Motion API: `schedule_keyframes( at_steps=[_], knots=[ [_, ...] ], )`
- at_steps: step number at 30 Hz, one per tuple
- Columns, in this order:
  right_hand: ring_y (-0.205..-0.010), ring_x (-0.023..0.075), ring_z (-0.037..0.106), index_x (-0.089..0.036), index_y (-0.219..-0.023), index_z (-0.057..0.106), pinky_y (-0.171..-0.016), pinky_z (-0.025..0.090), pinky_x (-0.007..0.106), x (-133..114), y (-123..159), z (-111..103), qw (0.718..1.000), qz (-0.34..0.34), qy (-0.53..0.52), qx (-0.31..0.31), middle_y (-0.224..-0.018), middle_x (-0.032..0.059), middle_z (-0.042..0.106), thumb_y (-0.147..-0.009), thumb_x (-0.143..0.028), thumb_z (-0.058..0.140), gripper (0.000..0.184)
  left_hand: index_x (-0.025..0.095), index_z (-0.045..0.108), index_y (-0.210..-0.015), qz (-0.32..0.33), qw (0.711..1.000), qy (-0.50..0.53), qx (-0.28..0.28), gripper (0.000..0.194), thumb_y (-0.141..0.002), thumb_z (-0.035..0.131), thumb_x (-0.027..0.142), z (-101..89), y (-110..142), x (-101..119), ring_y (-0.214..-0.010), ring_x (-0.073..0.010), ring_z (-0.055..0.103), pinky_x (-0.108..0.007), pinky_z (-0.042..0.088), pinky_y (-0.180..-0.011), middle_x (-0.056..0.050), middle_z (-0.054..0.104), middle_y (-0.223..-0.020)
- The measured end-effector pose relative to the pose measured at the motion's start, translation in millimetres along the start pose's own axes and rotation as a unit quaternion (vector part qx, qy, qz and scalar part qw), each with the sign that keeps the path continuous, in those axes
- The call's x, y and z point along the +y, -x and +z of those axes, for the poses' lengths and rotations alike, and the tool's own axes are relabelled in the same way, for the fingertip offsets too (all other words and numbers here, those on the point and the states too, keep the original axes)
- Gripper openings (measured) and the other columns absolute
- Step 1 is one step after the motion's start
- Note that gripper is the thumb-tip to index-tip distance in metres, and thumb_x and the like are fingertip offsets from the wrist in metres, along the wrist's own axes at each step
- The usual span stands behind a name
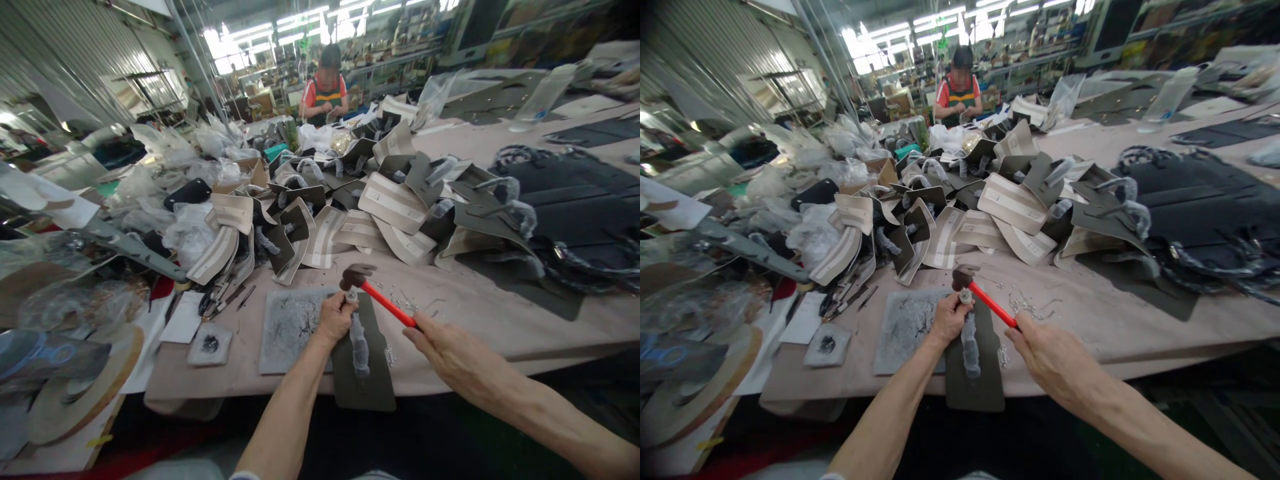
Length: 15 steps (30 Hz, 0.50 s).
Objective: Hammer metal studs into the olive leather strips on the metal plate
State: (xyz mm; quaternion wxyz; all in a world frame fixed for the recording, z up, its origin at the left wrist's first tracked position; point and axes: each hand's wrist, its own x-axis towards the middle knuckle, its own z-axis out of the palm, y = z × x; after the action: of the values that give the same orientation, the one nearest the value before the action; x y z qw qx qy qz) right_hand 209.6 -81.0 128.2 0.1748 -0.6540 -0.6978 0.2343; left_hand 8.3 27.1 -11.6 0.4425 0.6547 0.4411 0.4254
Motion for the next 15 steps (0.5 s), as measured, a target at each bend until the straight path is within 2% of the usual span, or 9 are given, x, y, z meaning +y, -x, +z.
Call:
schedule_keyframes(
  at_steps=[2, 4, 5, 6, 7, 8, 10, 12, 15],
  knots=[
    [-0.042, 0.0157, 0.043, -0.026, -0.077, 0.045, -0.046, 0.025, 0.029, -18.4, -0.3, -25.4, 0.996, -0.012, -0.029, 0.088, -0.051, -0.0014, 0.047, -0.094, -0.059, 0.036, 0.038, 0.019, 0.071, -0.086, 0.000, 1.000, 0.007, -0.003, 0.010, -0.081, 0.062, 0.017, -0.1, -0.1, -0.9, -0.079, -0.0187, 0.066, -0.027, 0.049, -0.075, -0.003, 0.073, -0.083],
    [-0.045, 0.0169, 0.047, -0.027, -0.082, 0.047, -0.048, 0.032, 0.030, -35.3, 0.9, -42.9, 0.970, -0.002, -0.049, 0.238, -0.056, 0.0001, 0.052, -0.096, -0.059, 0.036, 0.037, 0.019, 0.071, -0.089, 0.001, 1.000, 0.011, -0.002, 0.011, -0.082, 0.063, 0.018, -0.5, -0.2, -1.1, -0.083, -0.0197, 0.067, -0.028, 0.050, -0.078, -0.004, 0.074, -0.086],
    [-0.049, 0.0177, 0.050, -0.027, -0.086, 0.048, -0.050, 0.036, 0.031, -39.3, 2.0, -44.6, 0.952, 0.007, -0.054, 0.301, -0.060, 0.0013, 0.055, -0.098, -0.058, 0.036, 0.035, 0.019, 0.071, -0.090, 0.002, 1.000, 0.013, 0.000, 0.011, -0.082, 0.063, 0.018, -0.7, -0.1, -1.1, -0.083, -0.0198, 0.067, -0.028, 0.050, -0.078, -0.004, 0.075, -0.087],
    [-0.050, 0.0182, 0.051, -0.027, -0.087, 0.049, -0.052, 0.037, 0.031, -39.1, 3.4, -40.9, 0.942, 0.009, -0.055, 0.331, -0.061, 0.0022, 0.056, -0.099, -0.056, 0.035, 0.035, 0.020, 0.071, -0.090, 0.002, 1.000, 0.015, 0.000, 0.011, -0.082, 0.063, 0.018, -0.8, -0.1, -1.1, -0.083, -0.0197, 0.067, -0.028, 0.050, -0.078, -0.004, 0.075, -0.087],
    [-0.050, 0.0181, 0.050, -0.026, -0.086, 0.048, -0.052, 0.036, 0.031, -34.6, 4.8, -32.5, 0.945, 0.004, -0.049, 0.323, -0.060, 0.0024, 0.055, -0.099, -0.056, 0.034, 0.035, 0.020, 0.071, -0.089, 0.002, 1.000, 0.016, 0.001, 0.011, -0.082, 0.063, 0.018, -0.8, 0.1, -1.0, -0.081, -0.0194, 0.067, -0.028, 0.050, -0.077, -0.004, 0.074, -0.086],
    [-0.046, 0.0173, 0.047, -0.026, -0.081, 0.047, -0.049, 0.032, 0.031, -26.2, 6.1, -20.7, 0.963, -0.008, -0.033, 0.267, -0.056, 0.0016, 0.052, -0.098, -0.056, 0.034, 0.037, 0.019, 0.071, -0.088, -0.001, 1.000, 0.017, 0.000, 0.011, -0.081, 0.063, 0.017, -0.7, 0.3, -1.0, -0.078, -0.0189, 0.066, -0.027, 0.049, -0.075, -0.003, 0.074, -0.084],
    [-0.041, 0.0163, 0.041, -0.025, -0.077, 0.046, -0.047, 0.021, 0.030, -2.8, 7.7, 5.2, 0.996, 0.002, 0.019, 0.086, -0.051, 0.0007, 0.048, -0.096, -0.056, 0.036, 0.037, 0.019, 0.071, -0.085, -0.006, 1.000, 0.022, -0.005, 0.011, -0.079, 0.063, 0.015, -0.1, 0.7, -1.4, -0.073, -0.0176, 0.064, -0.026, 0.047, -0.069, -0.002, 0.071, -0.078],
    [-0.043, 0.0170, 0.044, -0.025, -0.081, 0.049, -0.049, 0.017, 0.031, 21.4, 7.8, 24.6, 0.996, 0.040, 0.070, -0.029, -0.054, 0.0013, 0.052, -0.095, -0.054, 0.038, 0.034, 0.019, 0.071, -0.085, -0.010, 0.999, 0.029, -0.010, 0.012, -0.078, 0.063, 0.015, 0.6, 0.9, -2.1, -0.069, -0.0166, 0.061, -0.025, 0.046, -0.066, -0.001, 0.070, -0.075],
    [-0.049, 0.0184, 0.049, -0.024, -0.085, 0.050, -0.053, 0.022, 0.031, 51.5, 5.8, 37.9, 0.993, 0.071, 0.085, -0.050, -0.058, 0.0011, 0.054, -0.098, -0.050, 0.038, 0.032, 0.020, 0.072, -0.088, -0.006, 0.999, 0.038, -0.011, 0.014, -0.079, 0.062, 0.015, 1.1, 1.2, -3.3, -0.074, -0.0172, 0.063, -0.026, 0.047, -0.070, -0.001, 0.071, -0.079]
  ],
)
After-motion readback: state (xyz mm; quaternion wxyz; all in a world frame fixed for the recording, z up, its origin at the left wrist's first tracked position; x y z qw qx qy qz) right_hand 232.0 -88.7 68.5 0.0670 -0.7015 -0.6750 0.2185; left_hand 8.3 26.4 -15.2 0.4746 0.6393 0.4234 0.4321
